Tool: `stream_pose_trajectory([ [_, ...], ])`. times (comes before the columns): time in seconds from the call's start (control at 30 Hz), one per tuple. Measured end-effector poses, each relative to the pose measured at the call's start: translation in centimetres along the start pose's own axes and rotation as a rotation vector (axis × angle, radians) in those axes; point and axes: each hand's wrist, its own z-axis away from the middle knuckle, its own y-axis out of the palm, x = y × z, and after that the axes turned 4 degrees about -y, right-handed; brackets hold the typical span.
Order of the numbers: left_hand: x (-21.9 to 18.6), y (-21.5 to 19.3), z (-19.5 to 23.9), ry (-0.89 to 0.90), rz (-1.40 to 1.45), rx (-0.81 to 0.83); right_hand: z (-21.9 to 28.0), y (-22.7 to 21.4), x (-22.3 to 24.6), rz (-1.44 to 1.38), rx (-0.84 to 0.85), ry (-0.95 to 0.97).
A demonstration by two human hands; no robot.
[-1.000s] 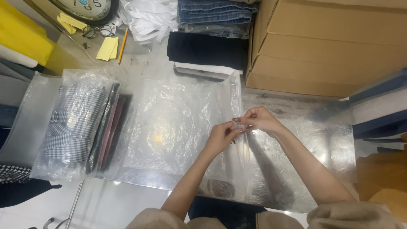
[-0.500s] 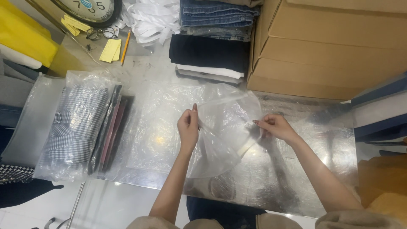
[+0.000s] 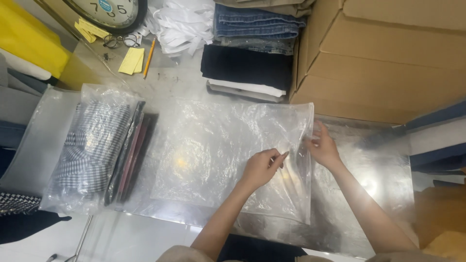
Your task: Folding clothes and placing them into clear plastic bags for shipping
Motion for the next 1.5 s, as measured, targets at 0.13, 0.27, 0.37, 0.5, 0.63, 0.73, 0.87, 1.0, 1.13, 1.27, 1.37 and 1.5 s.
stream_pose_trajectory([
  [0.13,2.1,-4.7,-1.2,-0.019,0.097,-0.074,-0.9,1.6,1.0,-0.01,-0.278,-0.14],
  [0.27,7.2,-8.1,-4.9,-0.142,0.463,-0.178,-3.6,6.0,5.4,-0.435,-0.276,-0.2],
  [0.37,8.9,-11.2,-8.0,-0.215,0.695,-0.176,-8.0,9.8,10.1,-0.915,-0.079,0.052],
  [0.5,8.7,-15.4,-11.0,-0.261,0.787,-0.077,-16.3,14.3,11.4,-1.406,0.01,0.358],
  [0.63,11.1,-16.5,-15.3,-0.298,0.844,-0.026,-21.3,16.3,10.3,-1.539,-0.05,0.474],
  [0.73,13.1,-15.2,-19.2,-0.355,0.865,-0.027,-21.9,16.5,10.9,-1.6,-0.125,0.527],
  [0.87,11.8,-15.2,-22.9,-0.447,0.94,-0.142,-22.8,16.3,12.7,-1.414,-0.154,0.568],
  [1.0,12.0,-15.4,-25.2,-0.5,1.06,-0.244,-22.0,14.2,15.5,-1.236,-0.183,0.644],
  [1.13,9.1,-17.4,-24.6,-0.551,1.184,-0.149,-23.7,14.3,14.6,-1.196,-0.206,0.664],
  [1.27,9.5,-17.3,-24.8,-0.585,1.28,-0.099,-23.6,13.6,17.8,-1.235,-0.216,0.664],
  [1.37,9.6,-17.6,-24.9,-0.553,1.298,-0.055,-24.7,14.0,16.9,-1.306,-0.255,0.634],
  [1.5,8.7,-18.5,-24.4,-0.513,1.357,-0.042,-23.0,14.3,17.7,-1.354,-0.268,0.537],
])
